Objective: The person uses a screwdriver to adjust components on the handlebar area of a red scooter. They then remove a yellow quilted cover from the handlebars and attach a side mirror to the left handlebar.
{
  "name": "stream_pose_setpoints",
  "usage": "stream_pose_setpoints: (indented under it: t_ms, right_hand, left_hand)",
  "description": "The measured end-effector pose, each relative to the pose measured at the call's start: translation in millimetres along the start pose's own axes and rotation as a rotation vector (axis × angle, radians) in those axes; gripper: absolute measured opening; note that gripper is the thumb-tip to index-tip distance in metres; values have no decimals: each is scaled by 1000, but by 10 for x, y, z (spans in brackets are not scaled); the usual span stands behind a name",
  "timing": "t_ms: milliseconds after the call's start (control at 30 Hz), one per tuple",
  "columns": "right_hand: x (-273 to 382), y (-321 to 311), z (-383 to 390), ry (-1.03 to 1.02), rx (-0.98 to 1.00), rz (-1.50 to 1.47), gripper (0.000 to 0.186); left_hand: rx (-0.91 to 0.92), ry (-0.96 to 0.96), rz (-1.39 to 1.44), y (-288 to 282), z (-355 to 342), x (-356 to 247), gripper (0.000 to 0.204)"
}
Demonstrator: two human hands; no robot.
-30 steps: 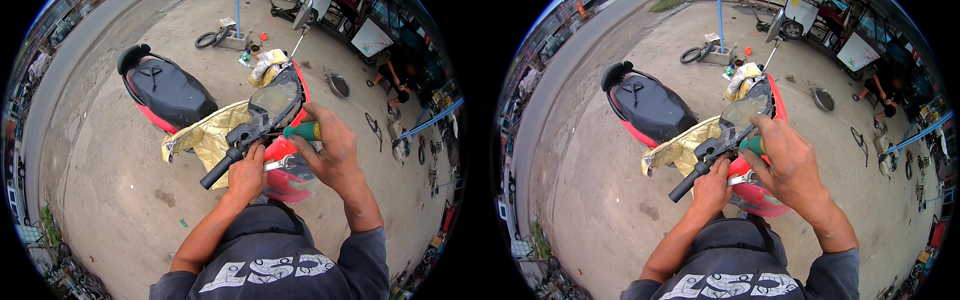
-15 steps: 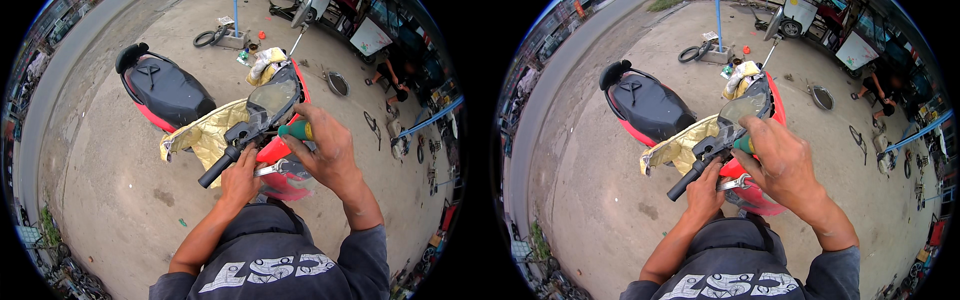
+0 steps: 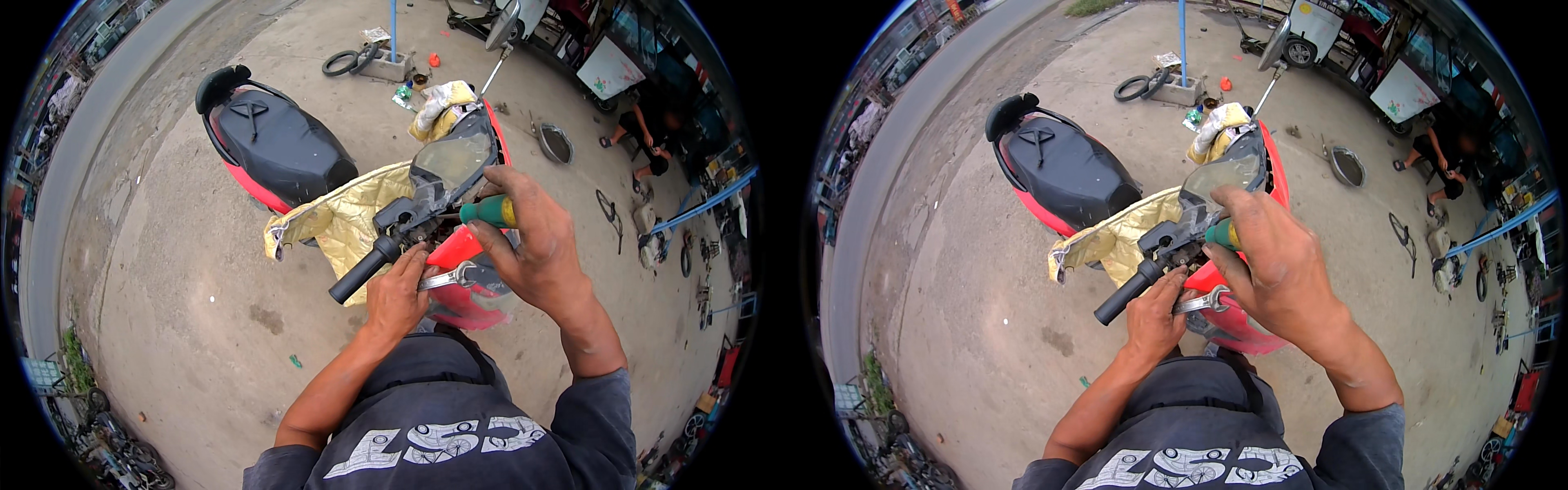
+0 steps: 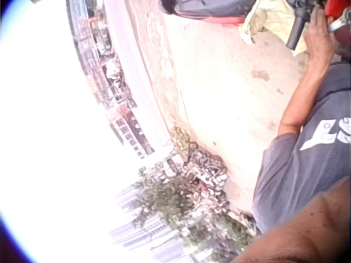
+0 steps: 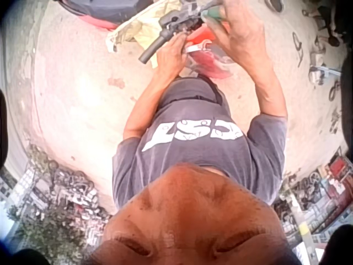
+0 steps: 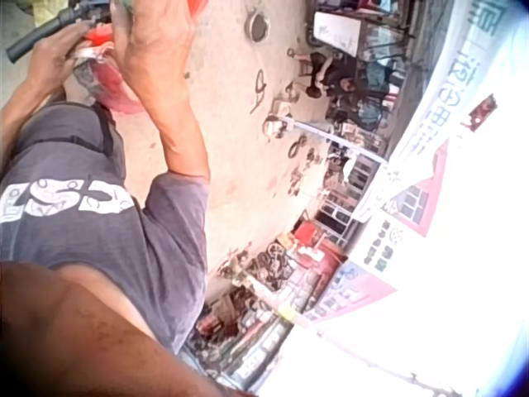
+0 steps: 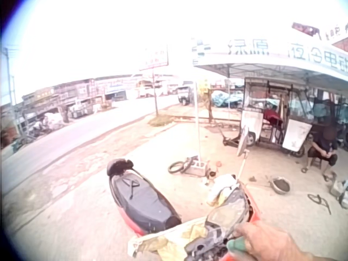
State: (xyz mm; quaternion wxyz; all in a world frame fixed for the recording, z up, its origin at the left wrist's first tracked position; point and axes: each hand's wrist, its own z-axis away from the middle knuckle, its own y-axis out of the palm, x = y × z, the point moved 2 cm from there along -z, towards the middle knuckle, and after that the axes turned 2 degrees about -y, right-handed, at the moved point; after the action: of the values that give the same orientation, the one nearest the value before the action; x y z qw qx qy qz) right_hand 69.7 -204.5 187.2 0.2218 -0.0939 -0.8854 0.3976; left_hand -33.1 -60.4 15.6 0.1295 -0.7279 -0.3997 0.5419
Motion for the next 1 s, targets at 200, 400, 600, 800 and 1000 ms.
stream_pose_setpoints:
  t_ms: [200, 400, 600, 800, 1000]
  right_hand:
    - [13, 30, 27, 6, -16, 33, 57]
    - [-38, 89, 82, 77, -71, 66, 55]
    - [-85, 58, 87, 95, -80, -3, 55]
    - [-63, -55, 133, 135, -97, -116, 62]
    - [3, -65, 14, 76, -72, -124, 63]
  left_hand:
    - [11, 6, -1, 11, 16, 22, 49]
    - [8, 16, 1, 20, 19, 27, 47]
    - [19, -8, -14, 12, 28, 20, 51]
    - [8, -3, -25, -16, 9, 25, 46]
    - [-10, -19, -23, -40, 9, 5, 36]
